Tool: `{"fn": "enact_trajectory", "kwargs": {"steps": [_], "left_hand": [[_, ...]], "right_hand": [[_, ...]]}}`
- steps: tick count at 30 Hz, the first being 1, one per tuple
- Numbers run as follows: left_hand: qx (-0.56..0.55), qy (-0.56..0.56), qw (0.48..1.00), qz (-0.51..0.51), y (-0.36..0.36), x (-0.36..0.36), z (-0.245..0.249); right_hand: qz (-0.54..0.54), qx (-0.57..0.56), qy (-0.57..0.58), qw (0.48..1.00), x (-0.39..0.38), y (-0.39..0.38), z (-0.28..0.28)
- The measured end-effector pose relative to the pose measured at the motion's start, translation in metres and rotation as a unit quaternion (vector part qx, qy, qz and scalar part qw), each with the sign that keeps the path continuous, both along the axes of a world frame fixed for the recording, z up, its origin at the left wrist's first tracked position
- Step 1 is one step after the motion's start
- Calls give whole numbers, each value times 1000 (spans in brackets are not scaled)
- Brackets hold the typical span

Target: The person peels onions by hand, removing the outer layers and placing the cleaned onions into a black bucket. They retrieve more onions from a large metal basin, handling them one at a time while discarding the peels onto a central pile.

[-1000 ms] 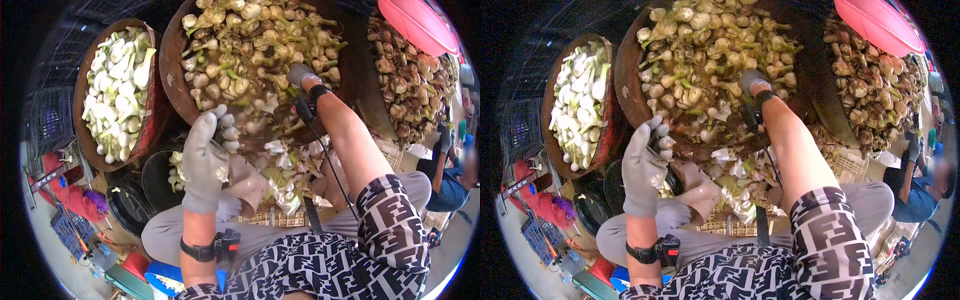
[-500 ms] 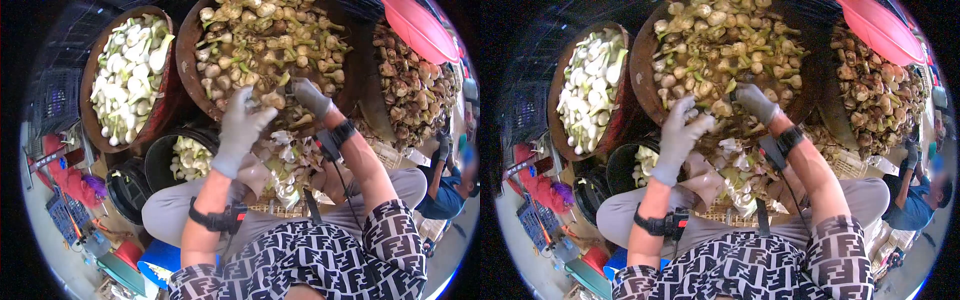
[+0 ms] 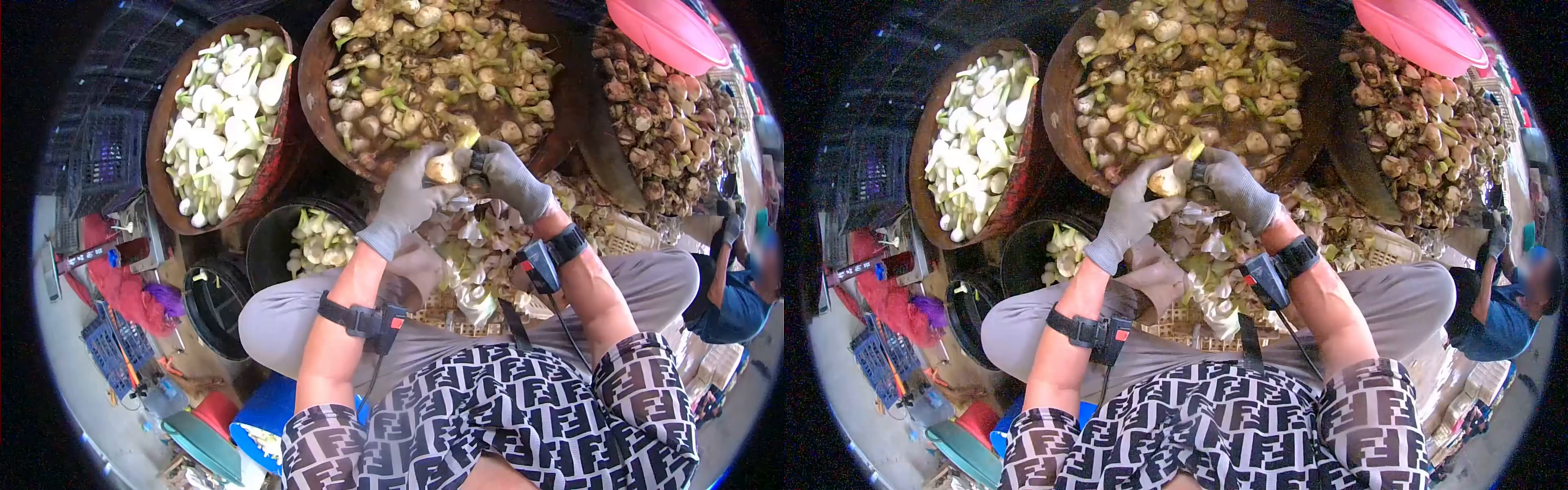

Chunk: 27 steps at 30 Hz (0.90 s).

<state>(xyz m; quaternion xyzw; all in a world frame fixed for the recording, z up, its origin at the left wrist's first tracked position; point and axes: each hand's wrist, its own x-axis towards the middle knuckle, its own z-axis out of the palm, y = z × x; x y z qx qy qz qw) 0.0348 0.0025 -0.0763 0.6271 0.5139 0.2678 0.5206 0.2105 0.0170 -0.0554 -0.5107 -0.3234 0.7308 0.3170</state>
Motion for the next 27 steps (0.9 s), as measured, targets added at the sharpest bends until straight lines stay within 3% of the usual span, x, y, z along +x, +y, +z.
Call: {"fn": "enact_trajectory", "kwargs": {"steps": [3,7,10,11,13,14,15,16,18,20,22,24,25,27], "left_hand": [[68,72,995,-26,-3,2,5],[63,32,997,4,-4,3,10],[20,-32,999,26,-4,1,12],[-4,-65,997,37,-3,0,11],[-53,-130,988,64,-1,-1,9],[-78,-162,981,80,-1,-1,9],[-102,-193,971,95,0,-1,9],[-126,-225,960,110,1,-2,9],[-299,-349,875,152,0,-4,10],[-373,-410,816,163,2,-6,10],[-358,-421,819,155,2,-9,7],[-158,-262,938,163,-3,4,3],[-52,-175,970,162,-5,9,4],[-160,-221,943,188,-4,0,11]], "right_hand": [[9,-5,-34,999,3,-4,-1],[29,-8,-53,998,6,-4,-2],[80,165,-106,977,9,-6,-19],[95,300,-159,936,11,-4,-26],[119,546,-251,790,11,1,-30],[78,368,-198,905,12,-1,-31],[33,172,-136,975,6,-3,-15],[-14,-33,-67,997,2,-6,-6],[9,85,-192,978,-2,-11,-10],[25,193,-255,947,-1,-13,-19],[40,288,-257,922,2,-13,-25],[23,234,-165,958,-1,-17,-24],[13,206,-118,971,-2,-18,-19],[77,311,-147,936,6,-20,-10]]}}
